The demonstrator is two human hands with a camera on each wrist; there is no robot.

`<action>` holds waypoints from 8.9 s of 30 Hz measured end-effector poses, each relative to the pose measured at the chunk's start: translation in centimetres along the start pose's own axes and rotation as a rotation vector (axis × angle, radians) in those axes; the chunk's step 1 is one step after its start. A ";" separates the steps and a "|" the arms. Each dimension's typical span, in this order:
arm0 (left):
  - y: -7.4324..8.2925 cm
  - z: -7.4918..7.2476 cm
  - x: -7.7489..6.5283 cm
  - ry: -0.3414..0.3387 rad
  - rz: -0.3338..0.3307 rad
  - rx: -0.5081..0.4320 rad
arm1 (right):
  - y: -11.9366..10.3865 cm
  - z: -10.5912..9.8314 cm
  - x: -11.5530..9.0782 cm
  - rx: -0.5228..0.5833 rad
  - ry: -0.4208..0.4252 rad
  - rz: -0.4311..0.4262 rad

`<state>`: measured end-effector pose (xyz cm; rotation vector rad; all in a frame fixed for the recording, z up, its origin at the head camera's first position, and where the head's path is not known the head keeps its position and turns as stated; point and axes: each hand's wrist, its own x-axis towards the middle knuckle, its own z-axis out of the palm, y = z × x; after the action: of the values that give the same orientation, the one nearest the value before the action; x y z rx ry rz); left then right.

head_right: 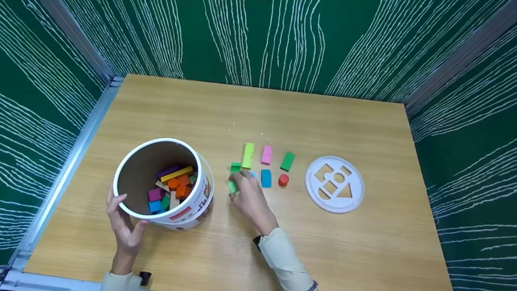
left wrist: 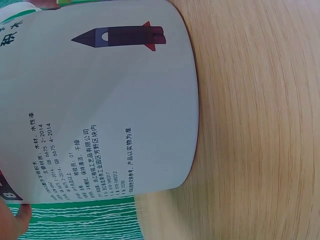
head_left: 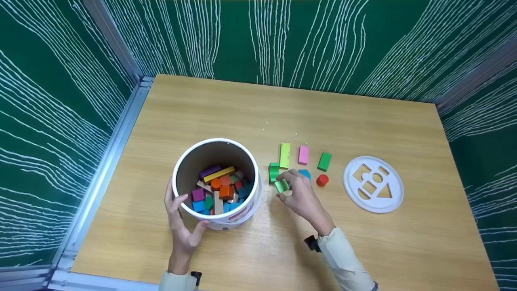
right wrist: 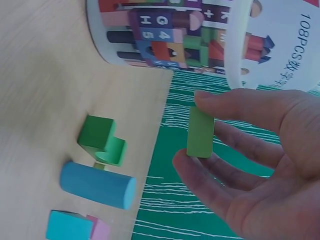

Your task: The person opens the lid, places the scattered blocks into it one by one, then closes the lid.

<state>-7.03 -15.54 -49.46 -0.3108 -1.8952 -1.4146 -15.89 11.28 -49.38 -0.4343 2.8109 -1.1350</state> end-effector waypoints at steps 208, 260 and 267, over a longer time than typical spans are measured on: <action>-0.2 0.2 -0.3 0.019 0.010 -0.006 | -5.3 -3.9 0.7 0.006 0.136 -0.393; -0.6 0.5 -0.1 0.038 0.035 -0.007 | 1.6 -2.5 0.9 -0.058 0.069 -0.076; -0.4 0.4 -0.2 0.036 0.023 0.009 | 2.3 -1.9 1.4 -0.072 0.069 -0.051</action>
<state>-7.29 -15.28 -49.90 -0.2998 -1.8636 -1.3871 -18.06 13.74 -49.56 -0.4840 2.9237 -1.0808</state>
